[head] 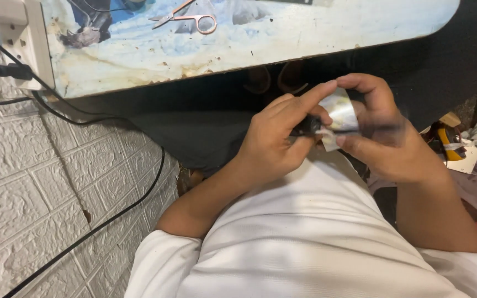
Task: Repairing an electronic power cable by wrapping the connection point with adhesive tape for insulation and reinforcement.
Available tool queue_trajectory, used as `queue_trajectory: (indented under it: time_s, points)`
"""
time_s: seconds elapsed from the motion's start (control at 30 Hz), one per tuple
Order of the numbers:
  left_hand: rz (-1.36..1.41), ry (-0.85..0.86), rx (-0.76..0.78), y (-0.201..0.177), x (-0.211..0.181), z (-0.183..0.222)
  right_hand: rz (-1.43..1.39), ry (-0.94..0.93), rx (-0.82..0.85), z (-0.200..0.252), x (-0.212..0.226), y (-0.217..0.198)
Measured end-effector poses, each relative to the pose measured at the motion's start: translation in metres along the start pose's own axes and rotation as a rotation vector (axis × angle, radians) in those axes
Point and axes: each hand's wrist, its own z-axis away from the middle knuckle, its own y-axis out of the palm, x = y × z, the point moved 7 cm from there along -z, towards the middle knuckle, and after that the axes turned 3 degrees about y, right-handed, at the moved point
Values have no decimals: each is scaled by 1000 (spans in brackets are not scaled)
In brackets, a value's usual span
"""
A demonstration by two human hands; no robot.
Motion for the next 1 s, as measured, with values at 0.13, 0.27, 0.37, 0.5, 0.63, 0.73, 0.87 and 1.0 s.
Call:
queue_trajectory:
  time_s: [0.13,0.27,0.37,0.5,0.63,0.73,0.87,1.0]
  points:
    - [-61,35,75,2,3,-6,11,106,-34,-3,-1,7]
    - [65,-149,-255,-25,8,-13,156,270,-9,-2,-14,11]
    - [251,-280,-122,-34,4,-13,-100,208,-10,-1,-21,17]
    - [286,-331,75,-22,11,-1,-118,182,-52,-1,-19,13]
    - [119,-121,117,-15,3,-1,-195,157,11,-5,-11,16]
    - [90,-64,68,-19,-10,-8,-132,164,33,-7,-5,19]
    - [22,-127,61,-16,-4,-5,30,224,-27,-9,-1,25]
    - [70,-152,-196,-32,14,-6,207,91,44,-1,-21,30]
